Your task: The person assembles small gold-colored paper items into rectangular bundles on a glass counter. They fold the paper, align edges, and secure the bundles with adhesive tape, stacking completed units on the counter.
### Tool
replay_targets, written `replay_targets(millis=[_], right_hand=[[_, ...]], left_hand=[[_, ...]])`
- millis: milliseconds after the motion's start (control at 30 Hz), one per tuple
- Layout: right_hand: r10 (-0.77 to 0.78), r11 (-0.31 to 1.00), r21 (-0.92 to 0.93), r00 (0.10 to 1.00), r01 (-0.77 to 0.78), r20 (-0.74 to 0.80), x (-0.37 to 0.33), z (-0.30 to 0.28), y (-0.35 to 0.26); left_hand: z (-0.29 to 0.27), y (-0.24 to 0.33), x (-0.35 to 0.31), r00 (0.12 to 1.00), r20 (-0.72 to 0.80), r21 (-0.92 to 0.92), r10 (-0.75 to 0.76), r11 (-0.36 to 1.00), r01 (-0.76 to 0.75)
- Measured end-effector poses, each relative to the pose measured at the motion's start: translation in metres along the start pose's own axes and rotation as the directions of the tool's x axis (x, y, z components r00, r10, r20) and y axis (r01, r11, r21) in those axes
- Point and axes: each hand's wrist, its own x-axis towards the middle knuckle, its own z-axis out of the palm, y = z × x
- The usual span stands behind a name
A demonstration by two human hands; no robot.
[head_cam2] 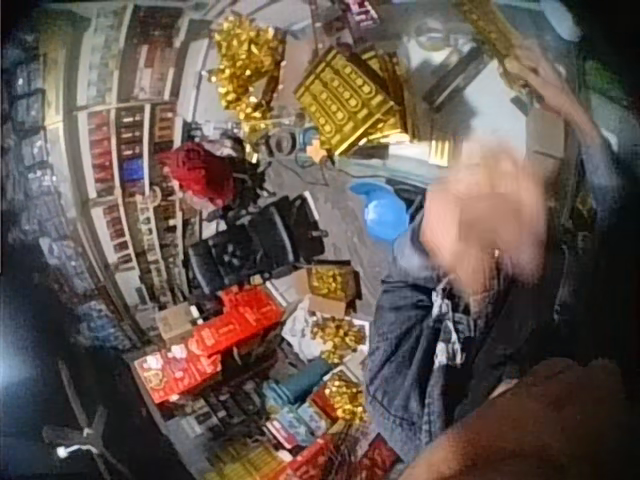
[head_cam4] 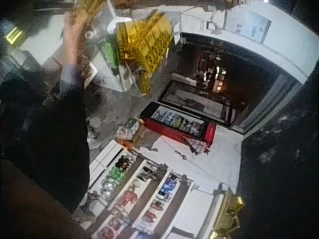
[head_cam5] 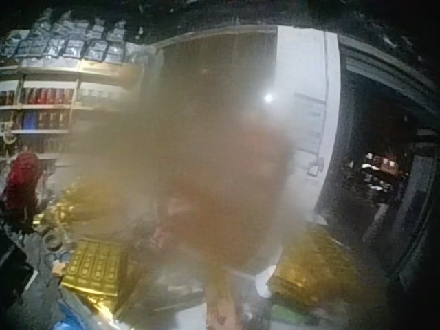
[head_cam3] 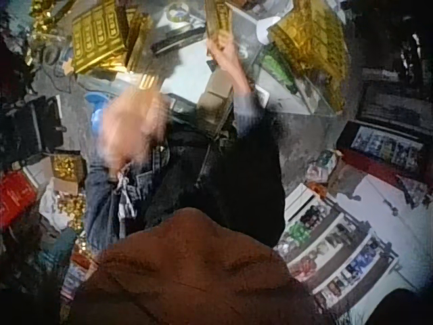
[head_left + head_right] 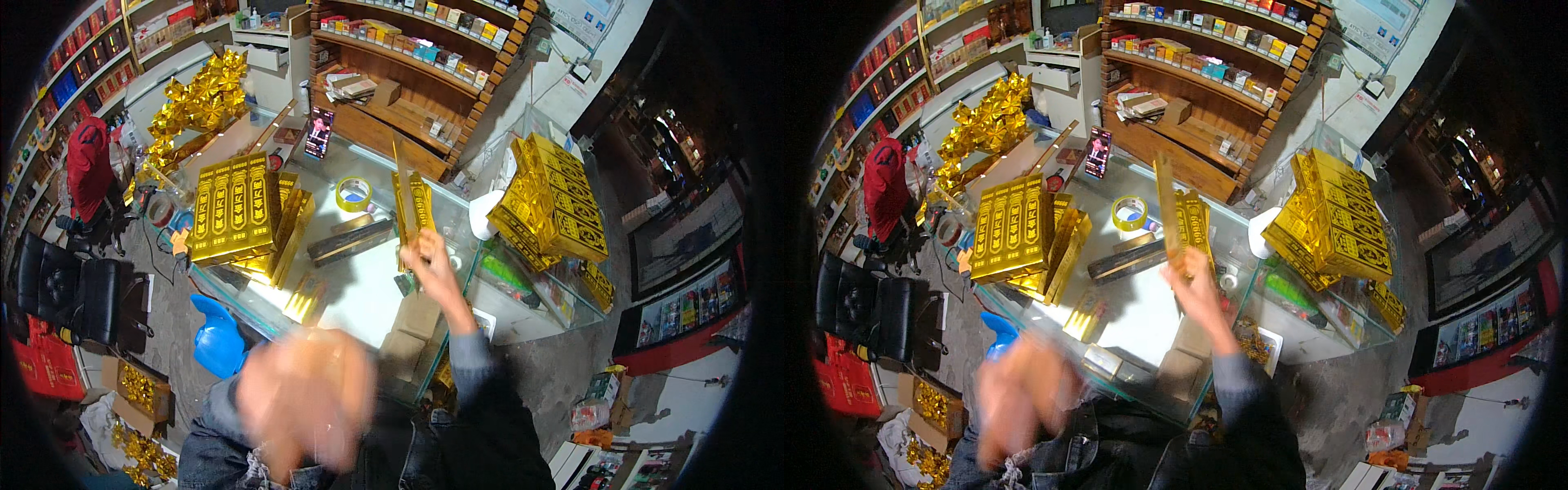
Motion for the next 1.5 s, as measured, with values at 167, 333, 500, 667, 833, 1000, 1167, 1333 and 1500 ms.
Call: replay_targets(millis=[167, 333, 500, 667, 833, 1000, 1167, 1333, 1500], right_hand=[[-0.042, 0.950, 0.307, 0.956, -0.051, 0.290, -0.090, 0.023, -0.008], [-0.080, 0.970, 0.244, 0.936, -0.006, 0.342, -0.117, 0.032, -0.005], [-0.052, 0.986, 0.164, 0.952, 0.002, 0.302, -0.120, 0.035, -0.008], [-0.055, 0.985, 0.170, 0.958, 0.007, 0.280, -0.122, 0.032, -0.011], [-0.060, 0.988, 0.155, 0.968, 0.022, 0.245, -0.128, 0.037, -0.013], [-0.270, 0.896, -0.332, 0.955, 0.296, 0.121, -0.119, 0.037, -0.044], [-0.636, 0.709, -0.455, 0.767, 0.539, -0.082, -0.075, 0.011, -0.092], [-0.727, 0.598, -0.503, 0.687, 0.624, -0.013, -0.068, 0.028, -0.101], [-0.715, 0.650, -0.447, 0.693, 0.614, -0.088, -0.078, 0.033, -0.090]], left_hand=[[-0.049, -0.134, 0.005, 0.832, -0.202, -0.092, -0.516, 0.856, 0.509], [-0.060, -0.149, -0.015, 0.806, -0.035, -0.156, -0.591, 0.800, 0.579], [-0.052, -0.135, -0.014, 0.801, -0.055, -0.071, -0.596, 0.803, 0.592], [-0.056, -0.135, -0.018, 0.802, -0.078, -0.127, -0.593, 0.803, 0.582], [-0.053, -0.138, -0.019, 0.826, -0.060, -0.183, -0.560, 0.820, 0.543], [-0.050, -0.137, -0.027, 0.799, -0.003, -0.340, -0.601, 0.752, 0.564], [-0.043, -0.135, -0.048, 0.737, 0.199, -0.304, -0.646, 0.674, 0.673], [-0.048, -0.135, -0.058, 0.720, 0.204, -0.247, -0.663, 0.677, 0.693], [-0.056, -0.140, -0.056, 0.731, 0.234, -0.238, -0.641, 0.691, 0.682]])
